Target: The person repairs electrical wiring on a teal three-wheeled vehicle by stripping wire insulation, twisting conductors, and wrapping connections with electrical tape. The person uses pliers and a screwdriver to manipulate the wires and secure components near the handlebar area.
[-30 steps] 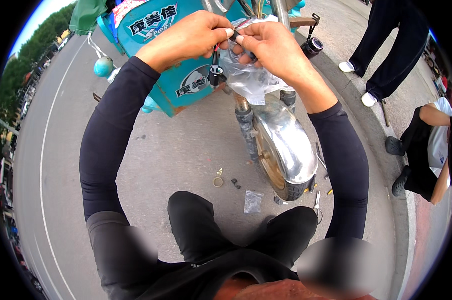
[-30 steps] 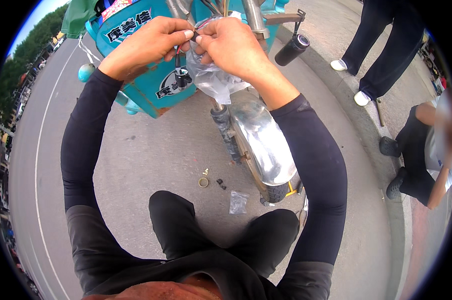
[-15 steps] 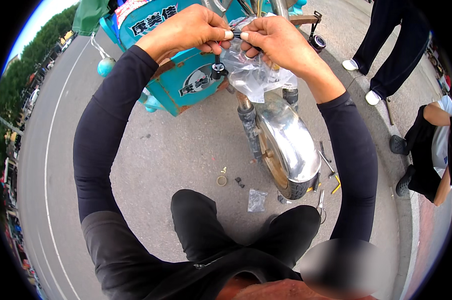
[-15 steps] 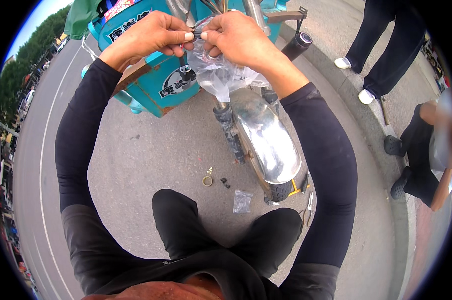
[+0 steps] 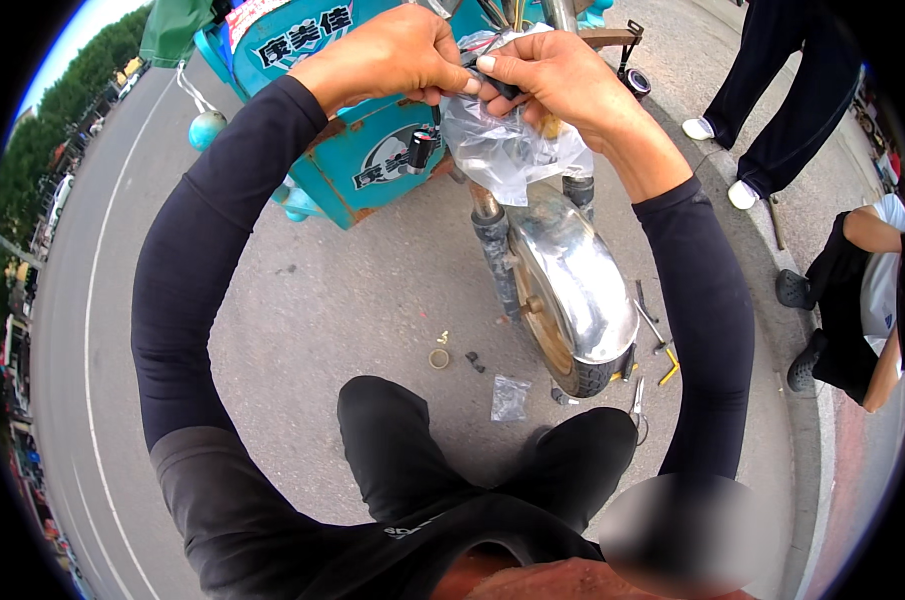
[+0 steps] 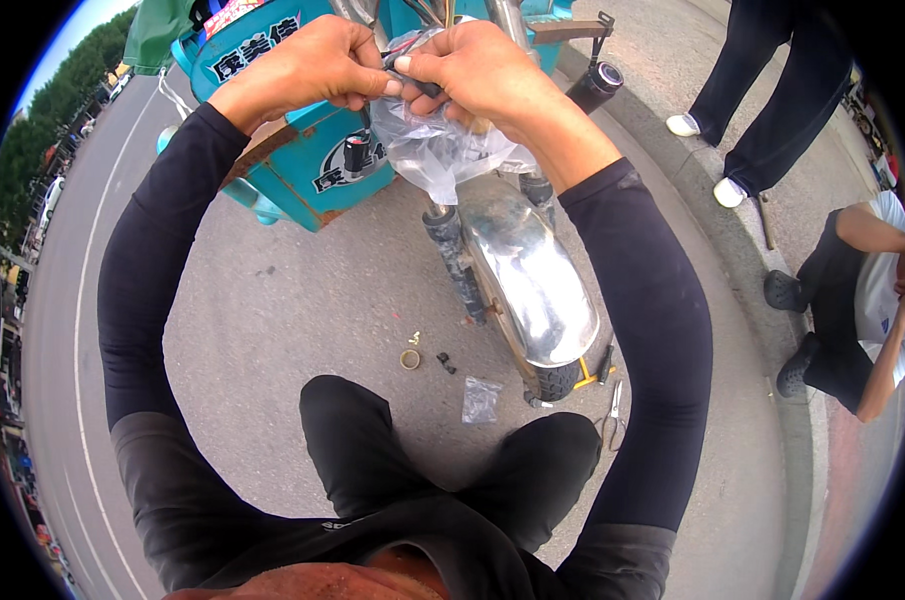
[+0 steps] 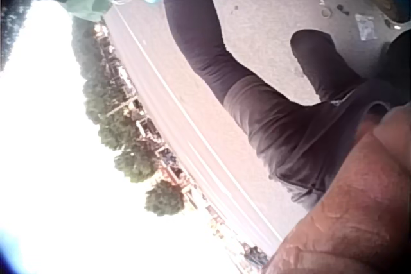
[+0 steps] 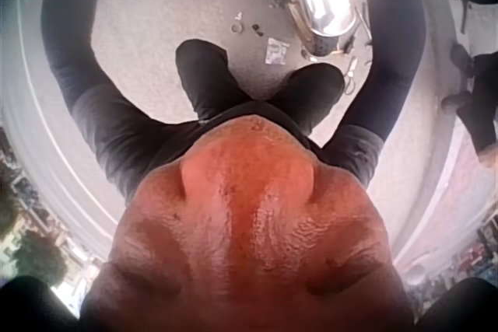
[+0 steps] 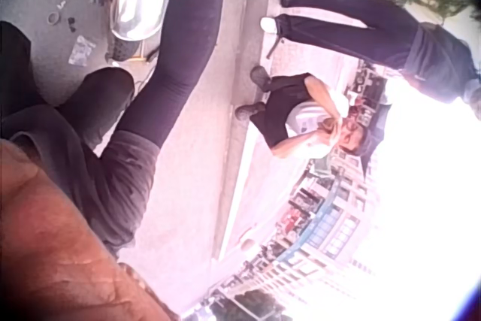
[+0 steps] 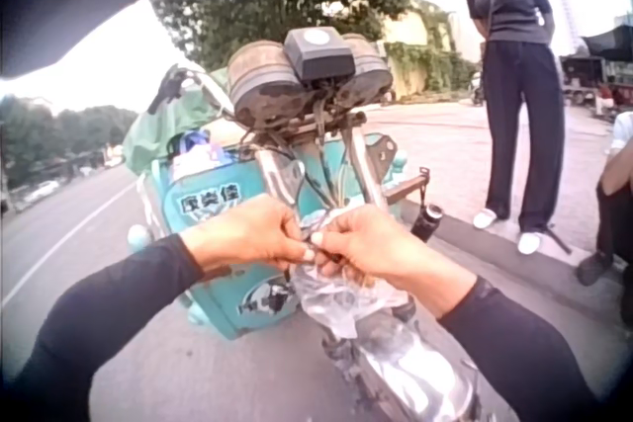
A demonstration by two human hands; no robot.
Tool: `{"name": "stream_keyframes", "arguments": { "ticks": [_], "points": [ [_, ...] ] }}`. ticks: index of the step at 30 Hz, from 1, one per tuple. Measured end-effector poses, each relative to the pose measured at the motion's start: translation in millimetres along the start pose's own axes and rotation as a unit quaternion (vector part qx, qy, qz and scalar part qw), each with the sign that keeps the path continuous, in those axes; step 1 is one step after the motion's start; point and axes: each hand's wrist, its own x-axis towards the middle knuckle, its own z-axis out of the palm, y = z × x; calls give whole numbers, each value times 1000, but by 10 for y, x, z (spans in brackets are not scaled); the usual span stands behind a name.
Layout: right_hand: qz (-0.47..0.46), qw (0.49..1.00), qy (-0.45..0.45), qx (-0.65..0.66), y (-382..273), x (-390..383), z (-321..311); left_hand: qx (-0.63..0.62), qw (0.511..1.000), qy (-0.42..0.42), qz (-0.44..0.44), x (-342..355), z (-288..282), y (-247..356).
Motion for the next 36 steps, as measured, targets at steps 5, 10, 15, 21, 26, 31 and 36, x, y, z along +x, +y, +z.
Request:
{"name": "stream_keyframes", "arguments": {
  "ticks": [5,10,15,21,26,31,36],
  "points": [
    [28,999,9,35,-45,-50,77,46,999,17,21,-25,15,-8],
    [31,997,13,65,-80,-84,127,92,995,16,18,-64,5,36],
    [34,999,20,11,-161,-61,204,115,992,31,31,-118,36,29],
    [-1,999,36,3,-81,-25,265,-100,995,2,-1,-295,88,-34],
    [19,997,-11,80,-30,-11,235,-173,984,23,-23,-394,139,-71],
    [2,1000,5,31,-33,-102,253,-62,998,-15,-8,-312,62,-63],
    [-69,990,61,-109,-92,-191,303,3,999,23,26,-258,122,-62]
  ]
}}
